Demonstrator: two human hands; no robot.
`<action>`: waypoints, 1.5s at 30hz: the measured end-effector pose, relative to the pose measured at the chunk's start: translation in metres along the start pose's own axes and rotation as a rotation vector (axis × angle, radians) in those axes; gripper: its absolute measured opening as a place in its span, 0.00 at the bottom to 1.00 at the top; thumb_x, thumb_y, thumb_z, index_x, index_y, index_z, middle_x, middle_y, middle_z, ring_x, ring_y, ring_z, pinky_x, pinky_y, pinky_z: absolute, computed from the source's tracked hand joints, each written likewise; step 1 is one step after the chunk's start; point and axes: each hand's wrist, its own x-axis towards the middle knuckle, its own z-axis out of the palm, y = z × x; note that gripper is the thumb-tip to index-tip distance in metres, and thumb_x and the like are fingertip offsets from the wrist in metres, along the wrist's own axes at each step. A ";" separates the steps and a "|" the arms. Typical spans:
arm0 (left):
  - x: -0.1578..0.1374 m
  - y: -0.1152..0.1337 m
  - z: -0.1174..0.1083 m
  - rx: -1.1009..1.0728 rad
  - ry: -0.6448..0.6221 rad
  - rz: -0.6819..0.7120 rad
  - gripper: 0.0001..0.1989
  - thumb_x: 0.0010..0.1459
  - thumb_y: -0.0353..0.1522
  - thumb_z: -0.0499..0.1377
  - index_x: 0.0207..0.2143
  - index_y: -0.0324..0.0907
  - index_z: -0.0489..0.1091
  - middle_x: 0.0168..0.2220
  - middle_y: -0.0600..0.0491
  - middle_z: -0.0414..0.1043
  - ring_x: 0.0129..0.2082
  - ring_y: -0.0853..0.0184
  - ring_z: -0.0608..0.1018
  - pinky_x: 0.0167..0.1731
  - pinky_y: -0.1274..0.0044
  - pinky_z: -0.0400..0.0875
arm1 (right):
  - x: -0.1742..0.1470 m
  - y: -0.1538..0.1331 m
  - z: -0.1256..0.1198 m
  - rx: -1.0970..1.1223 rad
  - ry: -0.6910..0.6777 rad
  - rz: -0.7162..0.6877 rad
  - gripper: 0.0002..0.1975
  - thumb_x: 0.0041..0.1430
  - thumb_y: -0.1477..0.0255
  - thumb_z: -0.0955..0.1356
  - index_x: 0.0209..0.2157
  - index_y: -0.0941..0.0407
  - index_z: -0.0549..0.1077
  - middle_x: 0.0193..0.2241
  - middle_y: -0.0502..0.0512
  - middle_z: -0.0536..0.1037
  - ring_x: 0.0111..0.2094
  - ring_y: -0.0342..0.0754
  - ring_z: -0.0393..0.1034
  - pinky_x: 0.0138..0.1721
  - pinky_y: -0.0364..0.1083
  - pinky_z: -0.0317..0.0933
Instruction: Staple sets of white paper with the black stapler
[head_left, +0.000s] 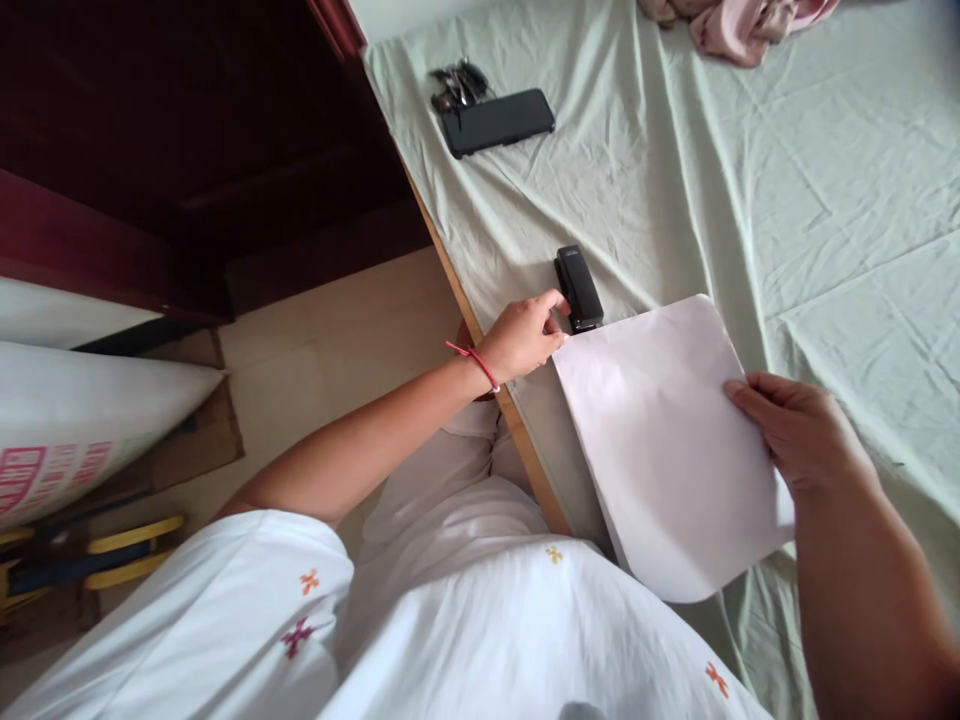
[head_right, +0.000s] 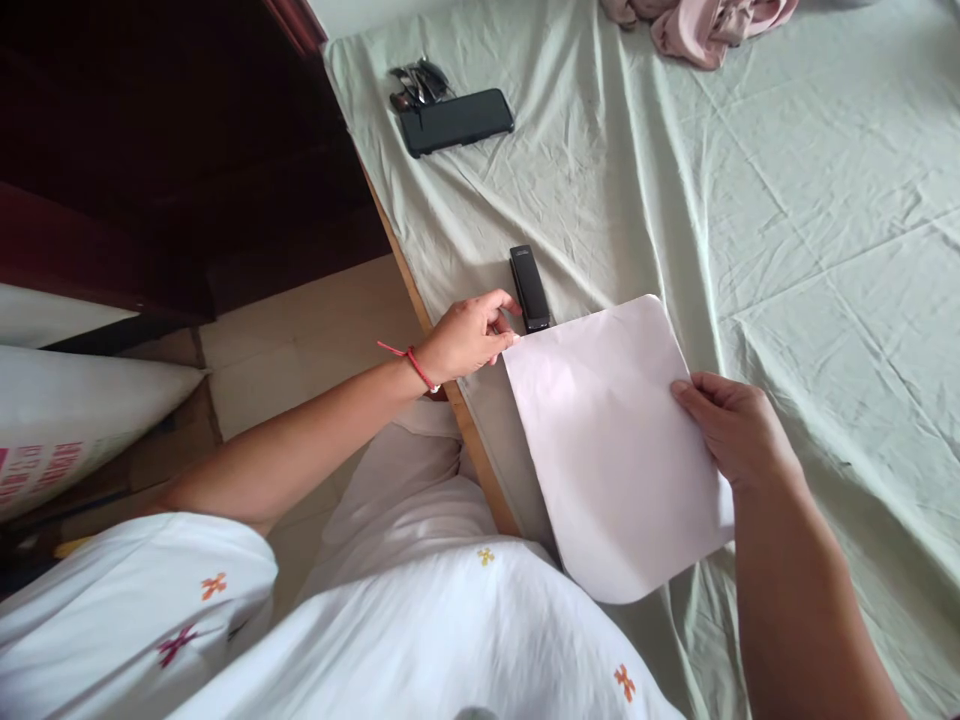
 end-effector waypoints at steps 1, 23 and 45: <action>0.000 -0.001 -0.001 0.023 0.028 0.019 0.12 0.56 0.25 0.62 0.44 0.40 0.72 0.28 0.57 0.77 0.25 0.69 0.76 0.33 0.75 0.73 | 0.002 0.000 -0.001 0.004 -0.003 0.015 0.19 0.44 0.57 0.80 0.32 0.57 0.82 0.20 0.50 0.76 0.18 0.43 0.65 0.15 0.42 0.57; 0.012 -0.048 0.011 0.105 0.210 0.652 0.25 0.69 0.27 0.50 0.61 0.55 0.72 0.66 0.54 0.72 0.70 0.60 0.69 0.70 0.55 0.63 | 0.020 0.027 -0.001 0.061 0.156 -0.131 0.15 0.49 0.59 0.79 0.30 0.55 0.79 0.19 0.44 0.71 0.18 0.38 0.58 0.16 0.39 0.51; 0.007 -0.047 0.014 0.175 0.235 0.610 0.19 0.72 0.34 0.51 0.60 0.56 0.73 0.64 0.54 0.74 0.69 0.61 0.70 0.70 0.58 0.64 | 0.018 0.031 -0.003 0.065 0.156 -0.150 0.16 0.49 0.58 0.79 0.30 0.56 0.79 0.19 0.44 0.70 0.18 0.38 0.58 0.16 0.39 0.50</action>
